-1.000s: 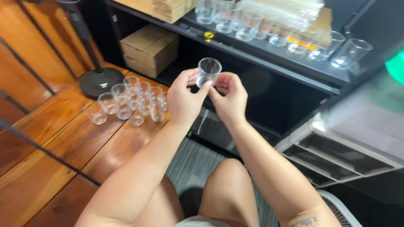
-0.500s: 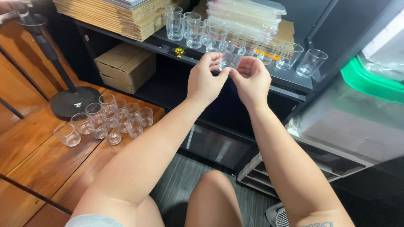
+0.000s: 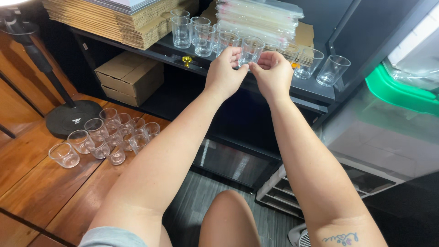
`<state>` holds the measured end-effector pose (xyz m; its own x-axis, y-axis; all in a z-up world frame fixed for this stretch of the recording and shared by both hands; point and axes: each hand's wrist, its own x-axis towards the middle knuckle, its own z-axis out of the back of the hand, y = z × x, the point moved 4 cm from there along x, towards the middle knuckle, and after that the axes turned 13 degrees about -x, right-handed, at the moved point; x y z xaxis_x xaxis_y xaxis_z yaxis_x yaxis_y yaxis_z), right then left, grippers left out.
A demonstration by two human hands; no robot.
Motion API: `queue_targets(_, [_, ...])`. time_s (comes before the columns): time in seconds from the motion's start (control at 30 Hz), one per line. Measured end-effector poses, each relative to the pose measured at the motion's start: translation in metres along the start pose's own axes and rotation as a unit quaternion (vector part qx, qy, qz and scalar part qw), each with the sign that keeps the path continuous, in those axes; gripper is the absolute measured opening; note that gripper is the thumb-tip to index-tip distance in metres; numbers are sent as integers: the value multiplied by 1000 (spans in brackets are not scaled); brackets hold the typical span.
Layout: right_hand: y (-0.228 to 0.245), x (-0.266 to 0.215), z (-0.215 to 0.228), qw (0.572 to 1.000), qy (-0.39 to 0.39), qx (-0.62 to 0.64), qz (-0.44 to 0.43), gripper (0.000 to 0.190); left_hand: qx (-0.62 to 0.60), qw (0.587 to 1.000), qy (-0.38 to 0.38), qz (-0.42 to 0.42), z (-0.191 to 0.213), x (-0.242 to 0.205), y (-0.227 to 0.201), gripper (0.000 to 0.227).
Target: The person picks up clear plastic glasses from a wooden bench and places them into a black cabinet. The person handles the glasses one at a time, moving them from the bench to the cabinet shelf.
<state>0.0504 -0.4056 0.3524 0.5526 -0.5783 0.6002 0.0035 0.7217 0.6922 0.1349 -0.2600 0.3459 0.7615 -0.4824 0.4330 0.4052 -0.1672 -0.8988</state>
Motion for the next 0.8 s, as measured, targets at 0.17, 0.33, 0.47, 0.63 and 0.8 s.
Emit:
queue_targets(0.17, [-6,8,-4,999,8,-32,-7,39,4,1000,12,8,1,2,-3,55])
queue_targets(0.33, [-9,10,-7,999,16,-42,-19,38,24,999,16,21,-1,7,5,57])
queue_targets(0.47, [-11,12,-7,998,18,-51,-27,39,38,999,25,26,-2,6,5,60])
queue_targets(0.63, [-10,11,-9,998,15,-59,-27,40,47,998,31,13,-2,-1,1,61])
queue_targets(0.8, [-8,10,-8,997,5,-69,-34,40,51,998,33,2,-3,-6,-3,63])
